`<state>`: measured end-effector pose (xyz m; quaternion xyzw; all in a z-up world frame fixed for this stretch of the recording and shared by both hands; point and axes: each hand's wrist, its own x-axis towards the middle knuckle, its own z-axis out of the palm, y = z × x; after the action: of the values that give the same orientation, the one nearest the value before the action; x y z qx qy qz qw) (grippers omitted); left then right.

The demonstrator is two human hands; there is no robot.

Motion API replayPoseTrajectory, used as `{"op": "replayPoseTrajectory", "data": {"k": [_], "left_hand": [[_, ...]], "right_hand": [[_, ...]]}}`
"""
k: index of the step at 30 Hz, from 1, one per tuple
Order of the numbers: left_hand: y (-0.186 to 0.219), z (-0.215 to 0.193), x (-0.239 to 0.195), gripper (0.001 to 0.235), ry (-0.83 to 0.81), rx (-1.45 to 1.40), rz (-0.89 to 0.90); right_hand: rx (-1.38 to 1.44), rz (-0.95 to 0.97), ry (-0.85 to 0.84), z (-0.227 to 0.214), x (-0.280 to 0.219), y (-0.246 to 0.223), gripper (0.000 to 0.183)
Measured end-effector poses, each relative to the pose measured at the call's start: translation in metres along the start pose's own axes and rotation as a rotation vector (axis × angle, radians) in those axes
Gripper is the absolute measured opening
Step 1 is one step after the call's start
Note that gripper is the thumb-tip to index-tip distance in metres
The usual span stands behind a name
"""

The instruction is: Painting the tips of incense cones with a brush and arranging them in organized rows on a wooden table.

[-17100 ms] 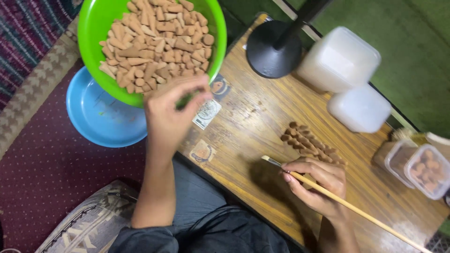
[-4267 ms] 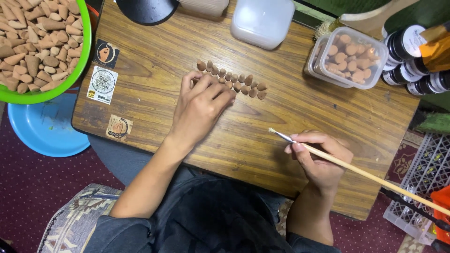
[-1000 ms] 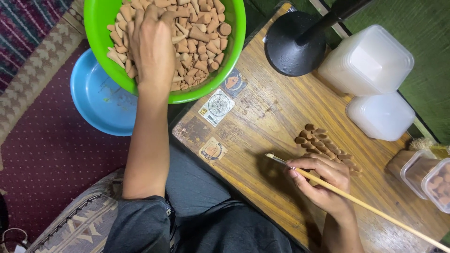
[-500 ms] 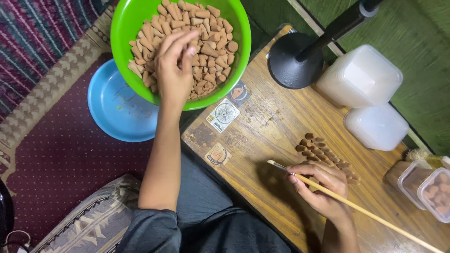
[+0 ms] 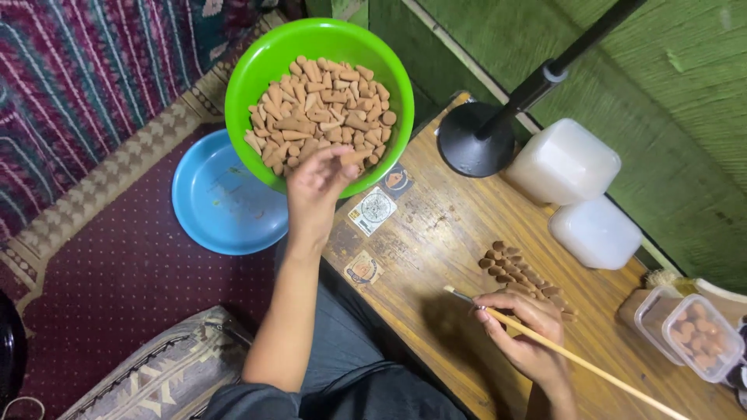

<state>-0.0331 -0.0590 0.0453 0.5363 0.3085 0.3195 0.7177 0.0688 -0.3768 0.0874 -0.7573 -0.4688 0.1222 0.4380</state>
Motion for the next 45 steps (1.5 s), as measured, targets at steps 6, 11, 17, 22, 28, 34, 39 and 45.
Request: {"op": "replayPoseTrajectory", "data": {"k": [6, 11, 17, 22, 28, 34, 39, 45], "left_hand": [[-0.016, 0.003, -0.025, 0.028, -0.139, -0.502, -0.066], [-0.008, 0.017, -0.053, 0.022, -0.283, -0.671, -0.193], [-0.014, 0.057, -0.103, 0.026, -0.525, -0.68, -0.377], [-0.005, 0.093, -0.14, 0.032, -0.688, -0.639, -0.409], [-0.023, 0.119, -0.179, 0.03, -0.671, -0.464, -0.281], [-0.009, 0.135, -0.205, 0.028, -0.64, -0.362, -0.251], [-0.004, 0.136, -0.221, 0.036, -0.643, -0.393, -0.273], [-0.022, 0.131, -0.228, 0.037, -0.654, -0.438, -0.304]], "right_hand": [[0.03, -0.013, 0.051, -0.006, -0.011, -0.012, 0.008], [0.091, -0.064, 0.111, -0.008, -0.025, -0.01, 0.009], [0.092, -0.116, 0.179, -0.027, -0.042, -0.027, 0.006], [0.076, -0.102, 0.239, -0.044, -0.068, -0.035, 0.007], [0.273, -0.045, 0.439, -0.048, -0.102, -0.028, 0.005], [0.475, 0.197, 0.521, -0.035, -0.135, -0.012, 0.011], [0.501, 0.146, 0.519, -0.036, -0.141, -0.012, 0.009], [0.345, -0.053, 0.423, -0.054, -0.136, -0.033, 0.006]]}}
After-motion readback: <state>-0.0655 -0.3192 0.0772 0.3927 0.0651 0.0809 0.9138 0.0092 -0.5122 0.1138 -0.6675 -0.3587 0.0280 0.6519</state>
